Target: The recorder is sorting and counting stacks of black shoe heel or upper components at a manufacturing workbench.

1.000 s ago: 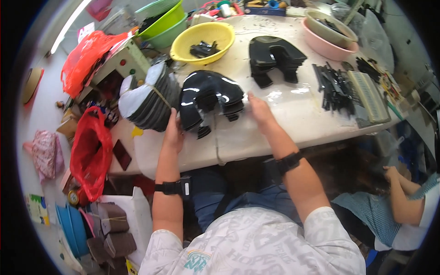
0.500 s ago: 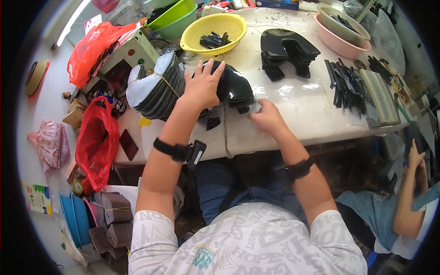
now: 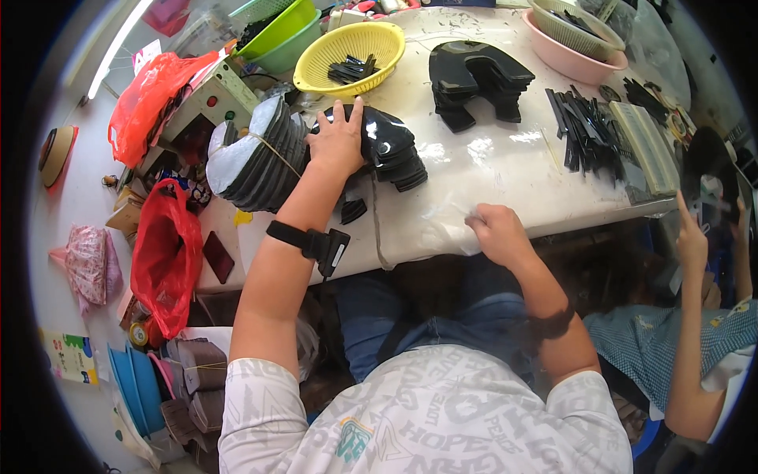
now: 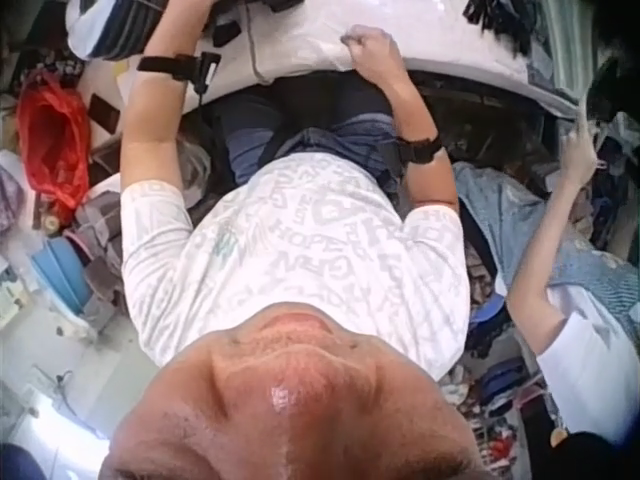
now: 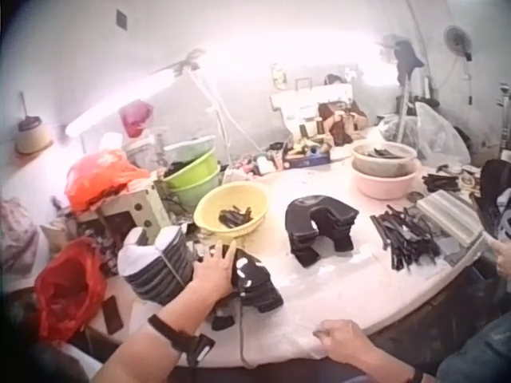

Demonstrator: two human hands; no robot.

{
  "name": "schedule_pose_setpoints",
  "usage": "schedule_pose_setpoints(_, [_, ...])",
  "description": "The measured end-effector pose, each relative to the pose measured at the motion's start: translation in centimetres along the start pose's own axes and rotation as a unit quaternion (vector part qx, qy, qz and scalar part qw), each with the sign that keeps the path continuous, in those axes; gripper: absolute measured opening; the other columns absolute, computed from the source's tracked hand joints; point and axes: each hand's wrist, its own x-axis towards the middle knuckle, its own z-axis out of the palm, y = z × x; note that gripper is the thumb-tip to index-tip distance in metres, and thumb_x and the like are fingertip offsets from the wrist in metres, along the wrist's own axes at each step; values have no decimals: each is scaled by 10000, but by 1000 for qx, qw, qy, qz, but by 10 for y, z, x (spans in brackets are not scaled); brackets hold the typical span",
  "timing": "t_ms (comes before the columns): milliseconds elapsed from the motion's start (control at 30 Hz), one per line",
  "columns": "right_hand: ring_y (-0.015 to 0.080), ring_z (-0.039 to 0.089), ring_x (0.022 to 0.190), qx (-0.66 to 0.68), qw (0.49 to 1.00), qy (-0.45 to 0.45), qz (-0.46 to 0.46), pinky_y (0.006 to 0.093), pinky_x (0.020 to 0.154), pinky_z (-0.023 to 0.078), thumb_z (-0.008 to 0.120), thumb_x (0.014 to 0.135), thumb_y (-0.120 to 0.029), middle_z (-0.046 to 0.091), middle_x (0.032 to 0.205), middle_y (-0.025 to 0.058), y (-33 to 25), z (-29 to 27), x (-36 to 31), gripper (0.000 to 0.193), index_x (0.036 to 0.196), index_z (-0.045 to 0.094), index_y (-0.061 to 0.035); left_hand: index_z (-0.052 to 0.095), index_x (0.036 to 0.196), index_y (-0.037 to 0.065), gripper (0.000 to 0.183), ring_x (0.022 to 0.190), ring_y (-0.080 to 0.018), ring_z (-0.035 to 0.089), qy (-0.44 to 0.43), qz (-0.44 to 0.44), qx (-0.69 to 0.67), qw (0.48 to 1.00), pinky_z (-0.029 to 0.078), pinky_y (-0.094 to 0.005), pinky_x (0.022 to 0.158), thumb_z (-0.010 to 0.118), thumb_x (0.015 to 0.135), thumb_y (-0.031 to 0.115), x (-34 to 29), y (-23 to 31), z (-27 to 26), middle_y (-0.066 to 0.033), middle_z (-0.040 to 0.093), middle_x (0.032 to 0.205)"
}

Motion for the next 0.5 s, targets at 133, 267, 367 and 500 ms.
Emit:
schedule_pose_setpoints(133, [436,601,726,52,990,-61,-120,470,693,491,626,875,-80,647,784,206,-3,1,-23,97,831,628,7,219,1603,200,1045,1496,-393,255,-28,17,-94,995,361,-619,1122,828,754,258,-20,-17,-34,-154,240,1639])
schedule_pose_setpoints(267, [268,597,594,151,973,-57,-167,381,609,492,587,919,-30,614,727,118,-36,38,-4,89,983,634,11,461,1458,-4,650,1384,-323,470,169,67,-301,936,377,-360,1136,693,875,166,-46,-52,-33,-226,509,1460])
schedule_pose_setpoints(367, [130,552,542,424,896,-109,78,314,517,450,607,965,-75,588,685,28,-68,90,34,75,982,644,-12,536,1362,-61,563,1318,-376,518,195,45,-395,896,393,-395,1125,681,855,136,-74,-64,-21,-263,561,1375])
schedule_pose_setpoints(500, [123,529,530,623,738,-140,217,288,475,405,616,978,-98,603,696,19,-87,139,72,86,1019,663,-38,553,1348,-58,590,1325,-409,506,244,14,-434,867,392,-421,1120,730,839,183,-97,-62,28,-294,510,1419])
